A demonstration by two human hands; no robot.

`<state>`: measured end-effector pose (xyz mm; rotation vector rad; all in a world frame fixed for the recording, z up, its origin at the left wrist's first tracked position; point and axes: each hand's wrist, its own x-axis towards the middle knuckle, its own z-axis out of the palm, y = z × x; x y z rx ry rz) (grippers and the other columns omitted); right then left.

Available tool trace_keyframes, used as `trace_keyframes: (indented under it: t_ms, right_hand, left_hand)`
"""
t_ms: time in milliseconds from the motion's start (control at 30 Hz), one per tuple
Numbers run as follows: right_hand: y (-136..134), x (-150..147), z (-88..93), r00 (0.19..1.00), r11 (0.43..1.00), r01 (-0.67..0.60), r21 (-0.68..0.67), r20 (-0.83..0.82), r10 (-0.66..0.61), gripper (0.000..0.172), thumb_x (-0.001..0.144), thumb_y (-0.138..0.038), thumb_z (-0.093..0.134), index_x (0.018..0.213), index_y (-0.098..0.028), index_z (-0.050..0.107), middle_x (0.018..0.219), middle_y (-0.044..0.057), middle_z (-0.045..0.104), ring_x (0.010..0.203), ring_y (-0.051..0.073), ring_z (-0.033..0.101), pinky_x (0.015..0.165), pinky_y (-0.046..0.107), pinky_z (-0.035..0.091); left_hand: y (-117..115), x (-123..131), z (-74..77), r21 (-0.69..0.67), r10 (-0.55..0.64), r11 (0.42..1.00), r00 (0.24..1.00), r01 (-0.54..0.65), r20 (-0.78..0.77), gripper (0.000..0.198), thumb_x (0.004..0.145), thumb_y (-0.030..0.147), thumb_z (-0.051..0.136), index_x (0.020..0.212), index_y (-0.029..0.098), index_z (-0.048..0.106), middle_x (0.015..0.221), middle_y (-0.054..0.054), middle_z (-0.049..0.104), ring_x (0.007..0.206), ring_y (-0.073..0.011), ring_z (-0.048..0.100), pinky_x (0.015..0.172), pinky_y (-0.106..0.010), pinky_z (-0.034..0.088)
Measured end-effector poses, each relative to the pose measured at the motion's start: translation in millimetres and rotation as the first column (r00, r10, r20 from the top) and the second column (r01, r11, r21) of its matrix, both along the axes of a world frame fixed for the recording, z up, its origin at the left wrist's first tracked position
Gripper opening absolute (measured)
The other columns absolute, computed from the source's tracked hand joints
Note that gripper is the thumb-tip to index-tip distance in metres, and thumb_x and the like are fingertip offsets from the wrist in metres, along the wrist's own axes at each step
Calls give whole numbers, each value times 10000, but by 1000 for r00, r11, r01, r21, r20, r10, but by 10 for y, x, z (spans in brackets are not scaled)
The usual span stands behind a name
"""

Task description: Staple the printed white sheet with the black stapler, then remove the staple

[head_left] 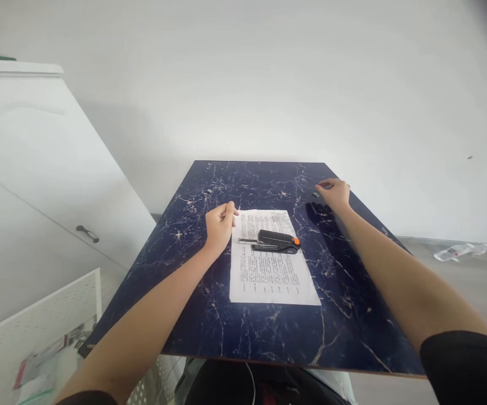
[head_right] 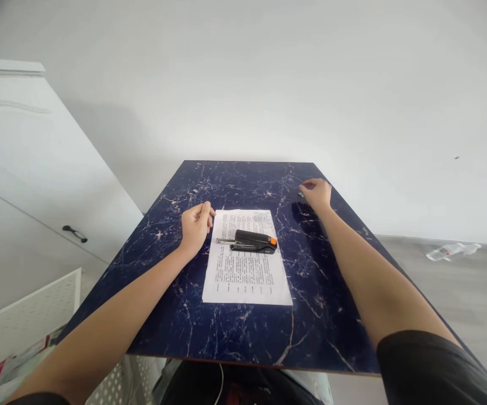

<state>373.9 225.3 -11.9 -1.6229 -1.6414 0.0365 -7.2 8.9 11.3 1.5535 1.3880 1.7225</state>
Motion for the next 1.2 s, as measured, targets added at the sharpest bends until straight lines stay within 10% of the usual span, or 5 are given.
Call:
trace_keyframes:
  t_ms: [133, 267, 533, 967, 1200]
  right_hand:
    - [62, -860, 353, 963, 966, -250, -63, 93, 255, 291, 815, -302, 614, 969, -145, 804, 903, 118, 792, 865, 250, 722, 880, 364, 532]
    - [-6, -2230, 657, 646, 735, -579, -353, 351, 678, 304, 845, -268, 675, 1097, -159, 805, 1031, 79, 805, 966, 240, 741, 892, 301, 538]
    - [-106, -3929, 674, 389, 604, -607, -517, 470, 792, 570, 837, -174, 762, 1398, -139, 672, 1441, 193, 629, 1257, 313, 649, 1023, 320, 502]
    - [-349, -3516, 699, 498, 597, -630, -497, 330, 802, 232, 739, -54, 712, 942, -117, 804, 946, 129, 796, 882, 237, 749, 795, 276, 567]
    - [-965, -2641, 976, 481, 399, -871, -286, -330, 812, 130, 728, -207, 732, 829, -159, 799, 693, 47, 743, 642, 172, 696, 621, 279, 572]
  left_hand:
    - [81, -57, -64, -53, 102, 994, 992, -98, 80, 503, 1017, 509, 511, 641, 192, 620, 481, 27, 511, 423, -103, 480, 461, -238, 361]
    - [94, -102, -84, -81, 138, 988, 984, -129, 116, 492, 1017, 497, 510, 641, 195, 607, 490, 30, 506, 422, -102, 464, 457, -240, 345]
    - [158, -220, -144, -108, 168, 983, 969, -150, 181, 486, 1027, 485, 494, 660, 188, 608, 483, 33, 487, 404, -89, 436, 435, -227, 297]
    - [333, -333, -270, -97, 140, 988, 947, -116, 289, 215, 977, 398, 606, 924, 189, 600, 879, -57, 668, 757, -155, 681, 622, -256, 550]
    - [211, -223, -104, -9, -135, 990, 976, 138, 173, 289, 941, 349, 689, 1164, 221, 558, 1085, -103, 742, 979, -193, 751, 954, -383, 581]
